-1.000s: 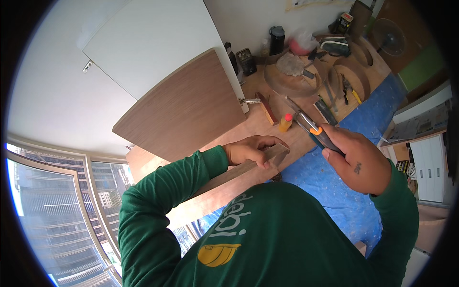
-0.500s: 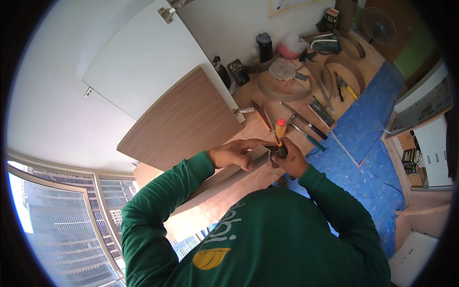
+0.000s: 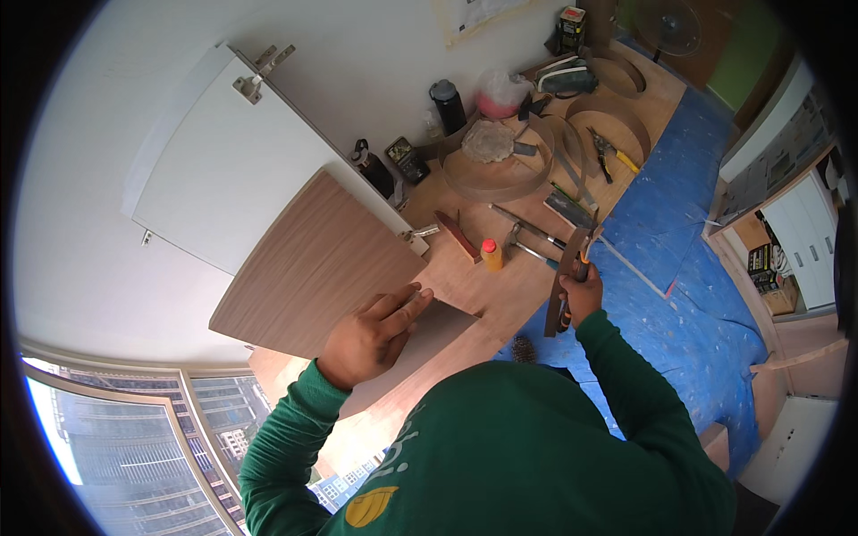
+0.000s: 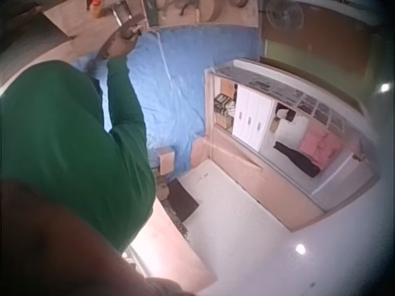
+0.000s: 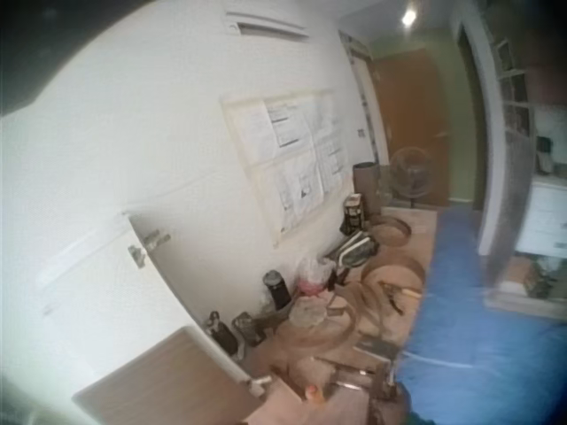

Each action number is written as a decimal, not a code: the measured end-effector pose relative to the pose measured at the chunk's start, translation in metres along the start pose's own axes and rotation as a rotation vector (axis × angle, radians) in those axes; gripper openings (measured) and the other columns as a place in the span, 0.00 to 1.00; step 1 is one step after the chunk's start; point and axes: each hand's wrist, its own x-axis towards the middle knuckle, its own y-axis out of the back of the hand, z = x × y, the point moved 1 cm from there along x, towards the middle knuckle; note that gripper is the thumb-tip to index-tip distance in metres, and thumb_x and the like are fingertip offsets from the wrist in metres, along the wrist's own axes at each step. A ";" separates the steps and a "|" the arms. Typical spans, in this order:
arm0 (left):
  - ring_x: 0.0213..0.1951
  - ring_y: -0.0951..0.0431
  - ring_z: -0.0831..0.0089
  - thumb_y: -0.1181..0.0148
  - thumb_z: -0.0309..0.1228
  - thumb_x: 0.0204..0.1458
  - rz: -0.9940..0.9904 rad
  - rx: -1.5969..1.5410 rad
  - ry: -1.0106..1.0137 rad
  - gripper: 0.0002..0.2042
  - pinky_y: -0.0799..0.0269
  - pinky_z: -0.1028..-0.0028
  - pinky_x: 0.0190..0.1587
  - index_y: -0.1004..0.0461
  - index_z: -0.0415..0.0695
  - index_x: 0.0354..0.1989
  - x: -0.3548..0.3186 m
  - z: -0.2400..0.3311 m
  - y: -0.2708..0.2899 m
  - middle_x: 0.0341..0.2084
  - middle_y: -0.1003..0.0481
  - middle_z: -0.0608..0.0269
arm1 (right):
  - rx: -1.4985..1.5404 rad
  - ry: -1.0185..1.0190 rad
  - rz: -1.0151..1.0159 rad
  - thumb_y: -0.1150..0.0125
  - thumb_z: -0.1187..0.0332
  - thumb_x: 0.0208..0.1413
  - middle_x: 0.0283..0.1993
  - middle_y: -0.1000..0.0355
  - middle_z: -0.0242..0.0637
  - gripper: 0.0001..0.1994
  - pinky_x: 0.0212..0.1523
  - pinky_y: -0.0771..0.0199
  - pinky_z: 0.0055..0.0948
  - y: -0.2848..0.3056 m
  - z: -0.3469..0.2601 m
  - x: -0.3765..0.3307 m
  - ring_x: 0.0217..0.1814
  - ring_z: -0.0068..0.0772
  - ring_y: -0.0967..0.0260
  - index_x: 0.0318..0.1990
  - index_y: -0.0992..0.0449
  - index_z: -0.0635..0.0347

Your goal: The person assembles a wooden cabinet by positioning a panel, applying glue, and tapping it into place with a hammer. They then use a wooden block to align and secure the panel edges.

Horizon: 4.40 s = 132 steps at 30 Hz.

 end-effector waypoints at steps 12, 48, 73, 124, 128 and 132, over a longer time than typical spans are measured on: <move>0.41 0.16 0.54 0.33 0.18 0.47 0.121 0.140 0.028 0.26 0.18 0.60 0.47 0.22 0.43 0.59 -0.001 0.016 -0.016 0.56 0.21 0.48 | 0.186 -0.121 0.240 0.35 0.80 0.55 0.37 0.29 0.35 0.15 0.24 0.32 0.33 0.061 0.037 0.115 0.29 0.27 0.33 0.47 0.31 0.58; 0.43 0.17 0.51 0.29 0.31 0.53 -0.024 0.156 0.349 0.32 0.21 0.58 0.48 0.32 0.42 0.69 0.005 0.023 -0.020 0.38 0.18 0.51 | -1.126 0.557 -0.717 0.30 0.74 0.49 0.53 0.31 0.50 0.21 0.53 0.24 0.51 -0.010 0.157 0.070 0.54 0.60 0.28 0.52 0.27 0.61; 0.60 0.20 0.55 0.48 0.31 0.61 -0.068 -0.140 0.415 0.27 0.23 0.60 0.63 0.34 0.40 0.70 -0.036 0.110 -0.070 0.60 0.22 0.50 | -1.047 0.724 -1.147 0.29 0.67 0.51 0.60 0.31 0.52 0.36 0.65 0.31 0.49 -0.056 0.124 0.036 0.65 0.58 0.34 0.69 0.33 0.61; 0.32 0.20 0.66 0.22 0.50 0.43 0.526 0.406 0.718 0.22 0.29 0.65 0.41 0.18 0.47 0.37 -0.085 0.030 -0.044 0.27 0.20 0.67 | -0.977 0.197 -1.205 0.40 0.73 0.59 0.38 0.20 0.41 0.05 0.44 0.22 0.33 -0.092 0.087 0.022 0.40 0.34 0.22 0.40 0.20 0.63; 0.32 0.22 0.67 0.24 0.51 0.44 0.529 0.423 0.713 0.21 0.30 0.65 0.41 0.19 0.48 0.37 -0.084 0.029 -0.045 0.26 0.23 0.69 | -0.922 0.270 -1.247 0.38 0.71 0.58 0.36 0.20 0.40 0.04 0.42 0.23 0.34 -0.082 0.092 0.020 0.37 0.34 0.22 0.37 0.21 0.62; 0.32 0.23 0.67 0.24 0.51 0.44 0.539 0.424 0.712 0.21 0.30 0.65 0.41 0.20 0.48 0.36 -0.084 0.028 -0.047 0.26 0.24 0.70 | -0.930 0.283 -1.242 0.37 0.70 0.58 0.33 0.21 0.40 0.05 0.38 0.22 0.35 -0.071 0.100 0.016 0.34 0.34 0.23 0.36 0.21 0.62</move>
